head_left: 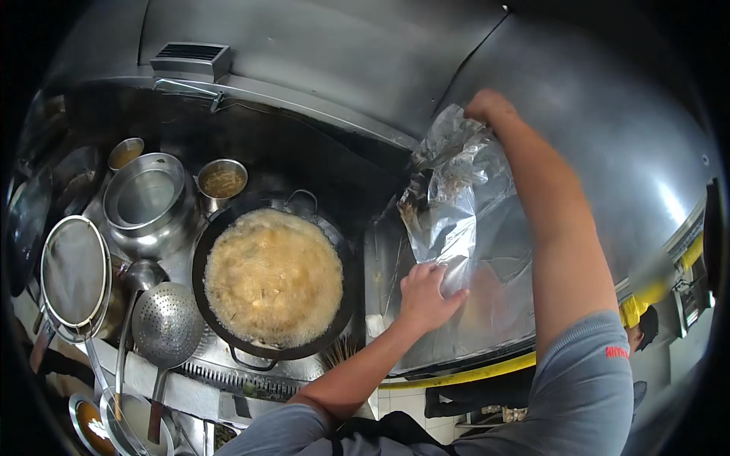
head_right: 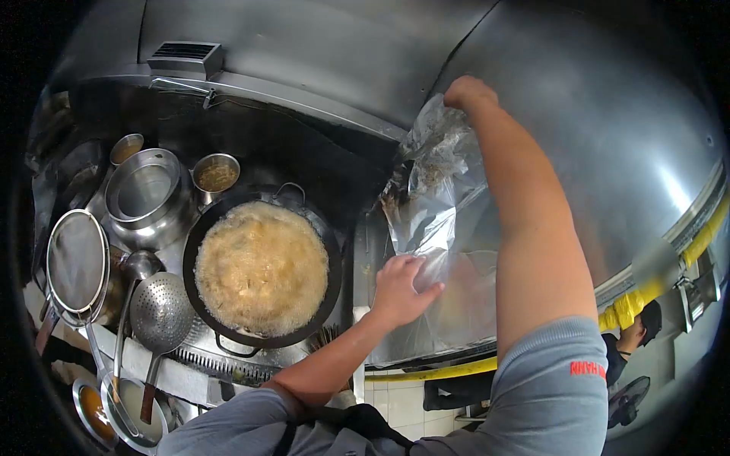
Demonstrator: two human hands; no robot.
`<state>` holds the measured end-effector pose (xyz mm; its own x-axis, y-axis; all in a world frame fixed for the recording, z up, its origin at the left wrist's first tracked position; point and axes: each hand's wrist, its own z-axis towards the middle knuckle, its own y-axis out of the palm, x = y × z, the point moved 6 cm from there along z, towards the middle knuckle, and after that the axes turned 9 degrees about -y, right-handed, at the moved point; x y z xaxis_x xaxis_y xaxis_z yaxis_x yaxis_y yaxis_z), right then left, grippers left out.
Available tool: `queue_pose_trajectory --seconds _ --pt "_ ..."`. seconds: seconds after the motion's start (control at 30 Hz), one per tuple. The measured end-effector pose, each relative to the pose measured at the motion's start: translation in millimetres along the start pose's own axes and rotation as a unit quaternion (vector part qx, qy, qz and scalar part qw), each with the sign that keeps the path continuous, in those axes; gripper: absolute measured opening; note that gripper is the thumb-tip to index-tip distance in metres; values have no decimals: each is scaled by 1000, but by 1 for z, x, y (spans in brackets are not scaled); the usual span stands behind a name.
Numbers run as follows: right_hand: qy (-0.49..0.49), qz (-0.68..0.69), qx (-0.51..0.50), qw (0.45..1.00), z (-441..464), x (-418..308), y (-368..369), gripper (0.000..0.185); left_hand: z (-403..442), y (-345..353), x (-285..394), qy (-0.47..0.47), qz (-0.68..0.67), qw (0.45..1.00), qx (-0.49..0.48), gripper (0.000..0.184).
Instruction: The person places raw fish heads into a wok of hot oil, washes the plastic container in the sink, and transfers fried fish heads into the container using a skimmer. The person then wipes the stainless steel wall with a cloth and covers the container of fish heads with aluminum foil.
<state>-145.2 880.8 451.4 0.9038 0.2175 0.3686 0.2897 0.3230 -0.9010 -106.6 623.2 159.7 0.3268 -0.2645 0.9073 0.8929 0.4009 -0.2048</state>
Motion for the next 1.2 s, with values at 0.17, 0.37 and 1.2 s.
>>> queue_pose_trajectory --seconds 0.17,0.37,1.2 --pt "7 -71 -73 995 21 3 24 34 3 15 -5 -23 -37 998 -35 60" --pt "17 -75 64 995 13 3 17 26 15 35 -17 -29 -118 991 -62 57" --pt "-339 -170 116 918 -233 -34 -93 16 -41 37 -13 -121 -328 937 25 21"
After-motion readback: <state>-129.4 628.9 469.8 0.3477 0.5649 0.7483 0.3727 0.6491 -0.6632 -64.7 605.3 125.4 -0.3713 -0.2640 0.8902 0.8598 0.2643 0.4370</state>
